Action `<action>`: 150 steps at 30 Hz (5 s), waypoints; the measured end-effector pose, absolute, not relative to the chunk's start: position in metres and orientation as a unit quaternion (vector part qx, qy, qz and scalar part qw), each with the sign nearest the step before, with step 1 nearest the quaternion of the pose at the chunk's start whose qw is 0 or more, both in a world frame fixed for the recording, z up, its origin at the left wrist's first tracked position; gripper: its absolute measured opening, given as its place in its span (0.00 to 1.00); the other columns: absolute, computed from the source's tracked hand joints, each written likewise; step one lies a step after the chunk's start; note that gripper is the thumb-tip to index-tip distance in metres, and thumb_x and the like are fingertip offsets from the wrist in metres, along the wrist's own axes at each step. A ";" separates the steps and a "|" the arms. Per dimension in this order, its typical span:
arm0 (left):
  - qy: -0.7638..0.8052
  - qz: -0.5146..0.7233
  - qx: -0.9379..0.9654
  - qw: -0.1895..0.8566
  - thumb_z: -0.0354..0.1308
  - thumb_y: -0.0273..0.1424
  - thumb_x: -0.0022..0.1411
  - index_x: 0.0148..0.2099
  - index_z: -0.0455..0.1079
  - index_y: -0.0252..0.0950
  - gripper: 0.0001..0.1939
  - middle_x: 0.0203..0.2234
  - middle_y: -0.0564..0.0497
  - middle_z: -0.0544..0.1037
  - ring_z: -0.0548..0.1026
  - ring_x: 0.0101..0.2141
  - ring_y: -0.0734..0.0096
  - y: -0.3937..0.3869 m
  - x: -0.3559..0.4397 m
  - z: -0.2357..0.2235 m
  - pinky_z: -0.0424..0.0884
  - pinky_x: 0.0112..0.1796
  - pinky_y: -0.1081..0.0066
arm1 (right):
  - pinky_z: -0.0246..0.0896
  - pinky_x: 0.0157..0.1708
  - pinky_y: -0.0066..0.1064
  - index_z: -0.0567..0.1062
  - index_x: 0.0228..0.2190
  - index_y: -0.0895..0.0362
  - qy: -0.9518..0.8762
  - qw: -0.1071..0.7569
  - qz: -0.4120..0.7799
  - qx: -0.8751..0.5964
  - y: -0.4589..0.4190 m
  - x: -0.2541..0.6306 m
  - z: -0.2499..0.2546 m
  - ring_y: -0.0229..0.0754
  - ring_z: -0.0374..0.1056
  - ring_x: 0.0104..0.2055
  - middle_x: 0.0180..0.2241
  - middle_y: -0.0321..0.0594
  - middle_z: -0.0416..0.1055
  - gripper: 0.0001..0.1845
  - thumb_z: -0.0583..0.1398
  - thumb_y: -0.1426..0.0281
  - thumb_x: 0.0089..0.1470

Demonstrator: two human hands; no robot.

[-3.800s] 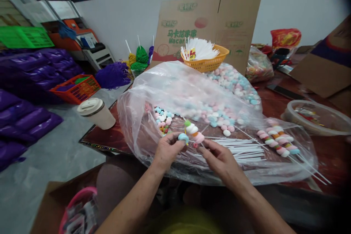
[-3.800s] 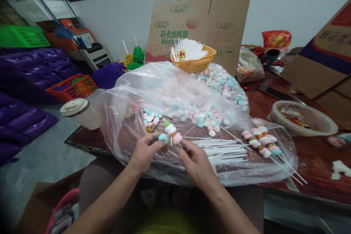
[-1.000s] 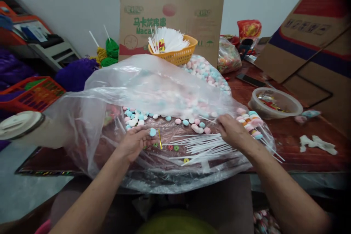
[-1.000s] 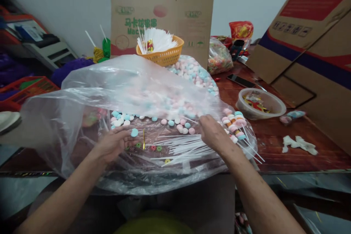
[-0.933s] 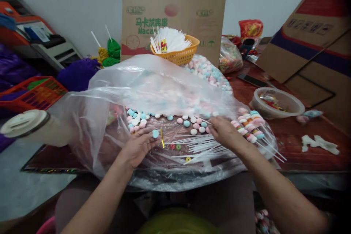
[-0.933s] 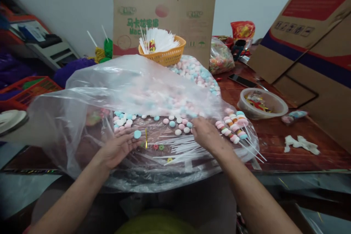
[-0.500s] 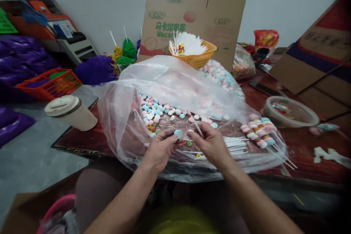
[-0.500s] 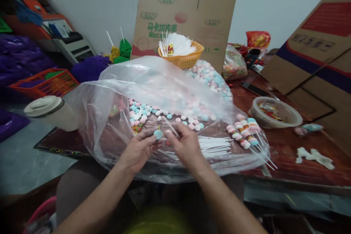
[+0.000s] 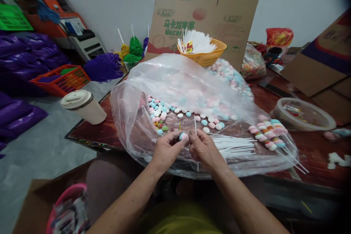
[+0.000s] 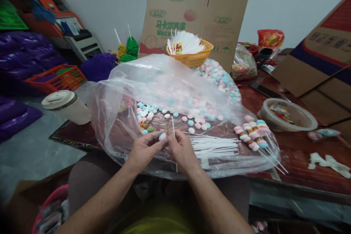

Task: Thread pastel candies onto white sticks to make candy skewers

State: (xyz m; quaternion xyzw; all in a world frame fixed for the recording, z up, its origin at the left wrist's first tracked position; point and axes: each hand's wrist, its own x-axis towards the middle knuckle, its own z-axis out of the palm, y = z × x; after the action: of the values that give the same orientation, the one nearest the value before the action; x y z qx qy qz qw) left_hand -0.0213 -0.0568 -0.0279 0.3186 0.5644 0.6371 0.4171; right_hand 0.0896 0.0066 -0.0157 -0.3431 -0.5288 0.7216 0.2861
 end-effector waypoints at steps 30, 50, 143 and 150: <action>0.635 0.651 0.260 0.324 0.63 0.30 0.45 0.38 0.73 0.32 0.15 0.26 0.51 0.77 0.72 0.25 0.75 -0.067 -0.025 -0.032 0.71 0.30 0.75 | 0.60 0.25 0.25 0.65 0.52 0.51 -0.923 0.065 0.102 -0.367 -0.022 0.124 -0.018 0.41 0.71 0.29 0.33 0.41 0.75 0.25 0.49 0.75 0.53; 0.691 0.603 0.278 0.285 0.58 0.28 0.50 0.36 0.74 0.35 0.09 0.28 0.52 0.78 0.73 0.30 0.71 -0.067 0.013 -0.065 0.69 0.35 0.74 | 0.58 0.31 0.28 0.71 0.35 0.58 -0.915 -0.023 0.064 -0.398 -0.029 0.109 -0.025 0.44 0.68 0.35 0.33 0.46 0.71 0.14 0.52 0.81 0.48; 0.724 0.193 0.627 0.213 0.55 0.26 0.51 0.31 0.74 0.37 0.07 0.31 0.48 0.73 0.70 0.35 0.65 -0.053 -0.019 -0.022 0.64 0.39 0.69 | 0.59 0.25 0.26 0.74 0.35 0.59 -0.765 0.311 0.224 -0.518 0.018 0.216 -0.036 0.38 0.67 0.24 0.25 0.40 0.73 0.16 0.52 0.64 0.54; 0.645 0.123 0.720 0.226 0.51 0.25 0.55 0.32 0.73 0.39 0.10 0.31 0.47 0.73 0.71 0.33 0.65 -0.012 0.024 -0.037 0.65 0.35 0.70 | 0.59 0.27 0.26 0.74 0.34 0.58 -0.774 0.320 0.235 -0.493 0.013 0.207 -0.037 0.38 0.68 0.27 0.27 0.40 0.74 0.14 0.51 0.65 0.54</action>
State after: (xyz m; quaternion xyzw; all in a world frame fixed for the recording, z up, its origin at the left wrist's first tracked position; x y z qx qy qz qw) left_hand 0.0238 -0.0118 -0.0370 0.7198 0.6446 0.1230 0.2261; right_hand 0.2070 0.0131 -0.0368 -0.4931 -0.7744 0.2346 0.3196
